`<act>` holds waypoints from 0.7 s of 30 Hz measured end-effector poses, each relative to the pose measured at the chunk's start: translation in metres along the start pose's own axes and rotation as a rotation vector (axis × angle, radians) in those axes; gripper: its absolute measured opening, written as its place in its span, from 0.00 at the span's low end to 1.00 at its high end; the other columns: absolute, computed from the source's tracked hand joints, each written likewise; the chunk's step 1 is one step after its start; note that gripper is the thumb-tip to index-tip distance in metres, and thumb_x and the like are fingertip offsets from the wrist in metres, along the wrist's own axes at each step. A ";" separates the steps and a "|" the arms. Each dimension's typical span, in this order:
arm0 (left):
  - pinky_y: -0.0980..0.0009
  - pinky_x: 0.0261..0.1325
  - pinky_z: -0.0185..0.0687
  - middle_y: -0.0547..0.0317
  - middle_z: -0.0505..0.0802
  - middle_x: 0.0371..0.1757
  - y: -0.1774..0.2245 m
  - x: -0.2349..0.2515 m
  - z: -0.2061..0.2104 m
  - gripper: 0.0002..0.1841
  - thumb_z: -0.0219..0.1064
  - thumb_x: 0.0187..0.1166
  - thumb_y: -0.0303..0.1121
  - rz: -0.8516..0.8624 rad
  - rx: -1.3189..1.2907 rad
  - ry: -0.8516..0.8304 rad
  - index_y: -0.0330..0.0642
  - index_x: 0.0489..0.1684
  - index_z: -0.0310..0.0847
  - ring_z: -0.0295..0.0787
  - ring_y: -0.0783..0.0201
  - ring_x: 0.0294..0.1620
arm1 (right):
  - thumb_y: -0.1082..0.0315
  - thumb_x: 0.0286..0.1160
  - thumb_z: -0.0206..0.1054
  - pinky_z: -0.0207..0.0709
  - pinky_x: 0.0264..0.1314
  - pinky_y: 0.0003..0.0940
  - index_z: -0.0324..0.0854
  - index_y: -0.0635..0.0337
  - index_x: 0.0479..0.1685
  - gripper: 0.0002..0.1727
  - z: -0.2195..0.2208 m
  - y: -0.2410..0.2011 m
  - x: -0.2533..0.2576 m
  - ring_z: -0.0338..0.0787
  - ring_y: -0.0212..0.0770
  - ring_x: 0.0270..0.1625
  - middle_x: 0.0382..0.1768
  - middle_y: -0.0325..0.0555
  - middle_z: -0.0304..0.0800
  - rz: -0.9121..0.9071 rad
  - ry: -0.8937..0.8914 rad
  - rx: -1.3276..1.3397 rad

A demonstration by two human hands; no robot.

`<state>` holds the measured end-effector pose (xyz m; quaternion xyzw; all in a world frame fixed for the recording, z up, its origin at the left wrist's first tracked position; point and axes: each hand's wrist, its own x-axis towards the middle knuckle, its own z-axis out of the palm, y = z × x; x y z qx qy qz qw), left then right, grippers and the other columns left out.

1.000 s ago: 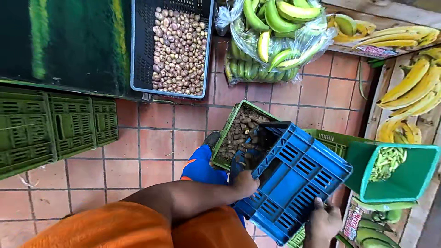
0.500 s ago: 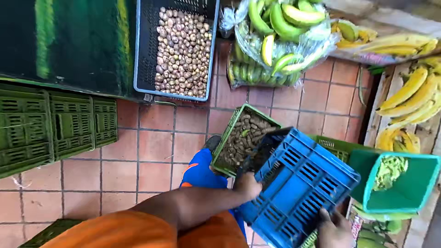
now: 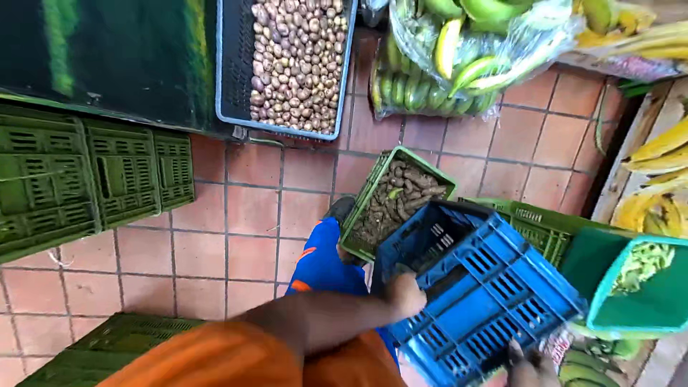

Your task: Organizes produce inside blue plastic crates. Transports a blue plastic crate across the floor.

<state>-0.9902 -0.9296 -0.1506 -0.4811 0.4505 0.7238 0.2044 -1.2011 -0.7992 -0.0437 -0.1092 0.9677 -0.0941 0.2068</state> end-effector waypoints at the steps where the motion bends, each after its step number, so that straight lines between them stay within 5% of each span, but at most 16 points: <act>1: 0.38 0.66 0.83 0.42 0.91 0.63 0.008 -0.001 -0.005 0.24 0.64 0.79 0.44 0.037 0.029 -0.007 0.42 0.69 0.82 0.88 0.44 0.66 | 0.66 0.82 0.66 0.85 0.52 0.47 0.70 0.71 0.73 0.25 0.002 0.007 0.002 0.87 0.45 0.49 0.54 0.60 0.83 0.020 -0.004 0.079; 4: 0.38 0.67 0.82 0.43 0.91 0.63 0.018 -0.023 0.019 0.26 0.65 0.79 0.42 0.157 0.091 -0.075 0.50 0.78 0.77 0.88 0.44 0.67 | 0.69 0.83 0.65 0.86 0.42 0.40 0.71 0.68 0.70 0.21 -0.012 0.048 -0.023 0.86 0.39 0.41 0.47 0.53 0.81 0.161 0.048 0.302; 11: 0.42 0.67 0.83 0.45 0.92 0.59 0.058 -0.057 0.063 0.24 0.64 0.80 0.44 0.388 0.310 -0.142 0.45 0.73 0.78 0.90 0.47 0.63 | 0.69 0.86 0.61 0.88 0.48 0.42 0.75 0.68 0.69 0.18 -0.021 0.111 -0.040 0.90 0.41 0.45 0.50 0.56 0.86 0.227 0.309 0.689; 14: 0.44 0.63 0.84 0.46 0.92 0.54 0.093 -0.106 0.126 0.25 0.64 0.79 0.46 0.538 0.437 -0.280 0.42 0.72 0.77 0.91 0.49 0.58 | 0.68 0.89 0.57 0.89 0.51 0.43 0.75 0.68 0.70 0.18 -0.059 0.162 -0.048 0.91 0.42 0.47 0.51 0.56 0.87 0.297 0.467 0.908; 17: 0.40 0.64 0.84 0.41 0.91 0.57 0.109 -0.171 0.204 0.29 0.66 0.80 0.41 0.674 0.558 -0.503 0.40 0.79 0.70 0.90 0.45 0.61 | 0.68 0.90 0.55 0.89 0.44 0.37 0.78 0.69 0.61 0.15 -0.090 0.226 -0.085 0.91 0.36 0.41 0.43 0.51 0.89 0.324 0.577 1.004; 20: 0.38 0.62 0.84 0.35 0.90 0.60 0.086 -0.226 0.286 0.34 0.71 0.73 0.32 0.824 0.731 -0.673 0.33 0.81 0.64 0.90 0.40 0.60 | 0.77 0.93 0.45 0.78 0.62 0.36 0.68 0.73 0.73 0.17 -0.162 0.216 -0.155 0.84 0.40 0.51 0.56 0.57 0.81 0.706 0.462 1.147; 21: 0.40 0.65 0.84 0.35 0.88 0.65 0.072 -0.238 0.312 0.38 0.72 0.73 0.31 0.874 0.803 -0.706 0.31 0.85 0.61 0.89 0.41 0.64 | 0.79 0.89 0.44 0.81 0.48 0.28 0.69 0.82 0.62 0.15 -0.147 0.223 -0.179 0.86 0.38 0.42 0.46 0.62 0.81 0.535 0.728 1.032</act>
